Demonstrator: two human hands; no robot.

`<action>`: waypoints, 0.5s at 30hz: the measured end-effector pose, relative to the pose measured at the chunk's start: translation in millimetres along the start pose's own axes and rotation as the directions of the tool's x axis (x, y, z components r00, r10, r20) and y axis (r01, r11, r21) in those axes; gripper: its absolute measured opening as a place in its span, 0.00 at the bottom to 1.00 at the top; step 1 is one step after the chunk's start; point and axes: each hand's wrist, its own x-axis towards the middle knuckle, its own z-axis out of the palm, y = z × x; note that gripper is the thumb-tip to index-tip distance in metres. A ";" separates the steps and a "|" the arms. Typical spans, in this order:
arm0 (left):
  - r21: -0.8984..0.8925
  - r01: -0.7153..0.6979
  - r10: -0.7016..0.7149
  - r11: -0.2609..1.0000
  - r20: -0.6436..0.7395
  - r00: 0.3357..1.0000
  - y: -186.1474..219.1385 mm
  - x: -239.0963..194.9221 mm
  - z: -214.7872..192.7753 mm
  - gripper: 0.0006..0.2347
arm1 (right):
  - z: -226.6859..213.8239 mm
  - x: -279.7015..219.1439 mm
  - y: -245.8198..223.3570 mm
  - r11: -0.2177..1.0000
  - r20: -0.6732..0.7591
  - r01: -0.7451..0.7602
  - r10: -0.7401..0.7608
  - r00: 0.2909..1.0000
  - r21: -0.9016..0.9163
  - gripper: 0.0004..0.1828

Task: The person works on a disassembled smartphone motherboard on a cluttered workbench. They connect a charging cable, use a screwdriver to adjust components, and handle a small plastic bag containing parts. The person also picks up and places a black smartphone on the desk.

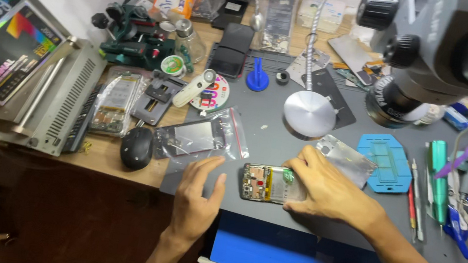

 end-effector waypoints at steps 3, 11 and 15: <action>-0.063 0.026 -0.023 0.998 0.049 0.999 -1.6 -7.3 12.6 0.14 | 2.1 -0.4 -2.7 0.997 0.080 -0.057 0.052 0.995 0.051 0.34; -0.682 0.400 -0.421 0.612 0.147 0.895 23.9 3.4 42.4 0.21 | 18.7 -7.4 -23.2 0.698 -0.096 -0.333 0.498 0.862 0.634 0.47; -0.847 0.425 -0.319 0.320 0.326 0.890 21.4 7.9 104.8 0.24 | 78.0 7.2 -11.5 0.366 -0.388 0.212 0.518 0.762 0.906 0.31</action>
